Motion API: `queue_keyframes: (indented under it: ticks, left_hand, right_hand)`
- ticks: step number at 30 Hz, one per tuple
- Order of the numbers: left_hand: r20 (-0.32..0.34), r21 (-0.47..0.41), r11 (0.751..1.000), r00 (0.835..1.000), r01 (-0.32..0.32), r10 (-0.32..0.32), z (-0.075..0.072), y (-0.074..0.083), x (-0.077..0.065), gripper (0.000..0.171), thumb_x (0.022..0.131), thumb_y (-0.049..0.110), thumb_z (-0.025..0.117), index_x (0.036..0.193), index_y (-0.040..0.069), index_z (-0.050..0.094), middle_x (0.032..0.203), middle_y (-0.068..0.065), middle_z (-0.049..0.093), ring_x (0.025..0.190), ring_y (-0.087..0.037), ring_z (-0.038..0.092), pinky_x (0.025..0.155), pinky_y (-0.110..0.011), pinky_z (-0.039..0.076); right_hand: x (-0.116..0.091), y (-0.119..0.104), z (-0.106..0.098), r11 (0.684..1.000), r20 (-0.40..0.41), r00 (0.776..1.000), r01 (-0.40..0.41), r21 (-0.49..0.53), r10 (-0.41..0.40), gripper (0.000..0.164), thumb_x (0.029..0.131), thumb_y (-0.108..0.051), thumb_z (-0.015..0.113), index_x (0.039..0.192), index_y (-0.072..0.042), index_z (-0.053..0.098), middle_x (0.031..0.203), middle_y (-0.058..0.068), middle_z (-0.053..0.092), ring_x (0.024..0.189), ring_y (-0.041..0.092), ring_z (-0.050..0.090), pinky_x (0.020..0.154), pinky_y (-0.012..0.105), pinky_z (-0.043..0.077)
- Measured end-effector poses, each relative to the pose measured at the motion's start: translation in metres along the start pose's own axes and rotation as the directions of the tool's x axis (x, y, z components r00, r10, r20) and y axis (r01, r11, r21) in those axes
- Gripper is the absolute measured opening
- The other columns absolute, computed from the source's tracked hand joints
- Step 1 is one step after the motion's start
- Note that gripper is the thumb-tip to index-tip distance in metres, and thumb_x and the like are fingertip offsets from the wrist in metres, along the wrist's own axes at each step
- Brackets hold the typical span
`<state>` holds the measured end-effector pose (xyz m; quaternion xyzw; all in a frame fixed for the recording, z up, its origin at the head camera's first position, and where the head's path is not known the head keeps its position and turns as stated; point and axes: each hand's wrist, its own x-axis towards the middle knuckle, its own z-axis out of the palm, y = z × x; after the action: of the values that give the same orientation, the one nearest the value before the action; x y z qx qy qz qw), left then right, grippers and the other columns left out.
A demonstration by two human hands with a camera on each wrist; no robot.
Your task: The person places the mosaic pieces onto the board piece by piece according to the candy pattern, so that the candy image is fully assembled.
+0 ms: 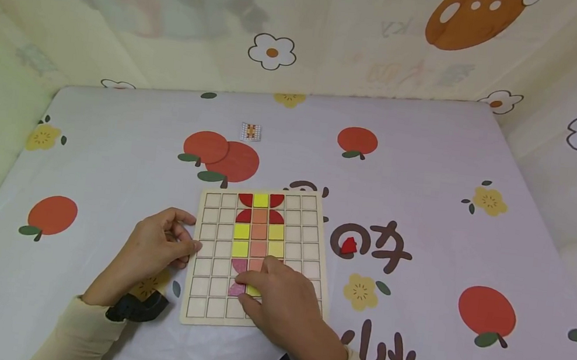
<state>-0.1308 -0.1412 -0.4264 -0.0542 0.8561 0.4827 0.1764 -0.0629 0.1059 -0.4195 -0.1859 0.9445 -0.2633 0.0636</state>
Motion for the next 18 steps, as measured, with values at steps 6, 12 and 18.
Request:
queue_keyframes:
  ticks: [6, 12, 18]
  left_hand:
    - [0.001, -0.001, 1.0, 1.0, -0.011, 0.011, -0.0007, -0.0004, 0.0007, 0.042, 0.087, 0.006, 0.083, 0.123, 0.003, 0.06, 0.084, -0.01, 0.064, 0.057, -0.019, 0.065, 0.056, -0.028, 0.058]
    - [-0.002, 0.007, 1.0, 1.0, -0.01, 0.01, -0.0005, 0.0, 0.0004, 0.042, 0.087, 0.007, 0.083, 0.123, 0.003, 0.06, 0.083, -0.01, 0.064, 0.057, -0.019, 0.065, 0.056, -0.027, 0.057]
    - [0.003, -0.004, 1.0, 1.0, -0.001, 0.001, -0.0003, -0.0004, -0.0001, 0.041, 0.088, 0.007, 0.083, 0.123, 0.004, 0.06, 0.083, -0.01, 0.064, 0.057, -0.019, 0.065, 0.056, -0.027, 0.057]
  right_hand:
    - [0.0008, 0.0003, 0.0016, 1.0, -0.017, 1.0, 0.0, 0.009, 0.0, 0.025, 0.084, -0.023, 0.088, 0.108, -0.025, 0.082, 0.079, -0.009, 0.051, 0.065, 0.003, 0.043, 0.052, 0.02, 0.036]
    - [0.0004, 0.0012, 0.0012, 1.0, -0.019, 1.0, 0.002, 0.01, -0.001, 0.027, 0.084, -0.021, 0.087, 0.11, -0.024, 0.082, 0.08, -0.008, 0.052, 0.065, 0.003, 0.044, 0.052, 0.02, 0.037]
    - [0.0005, 0.0051, -0.007, 0.997, -0.024, 0.999, -0.045, 0.064, 0.047, 0.029, 0.085, -0.023, 0.086, 0.113, -0.022, 0.081, 0.079, -0.01, 0.05, 0.067, 0.004, 0.044, 0.055, 0.021, 0.039]
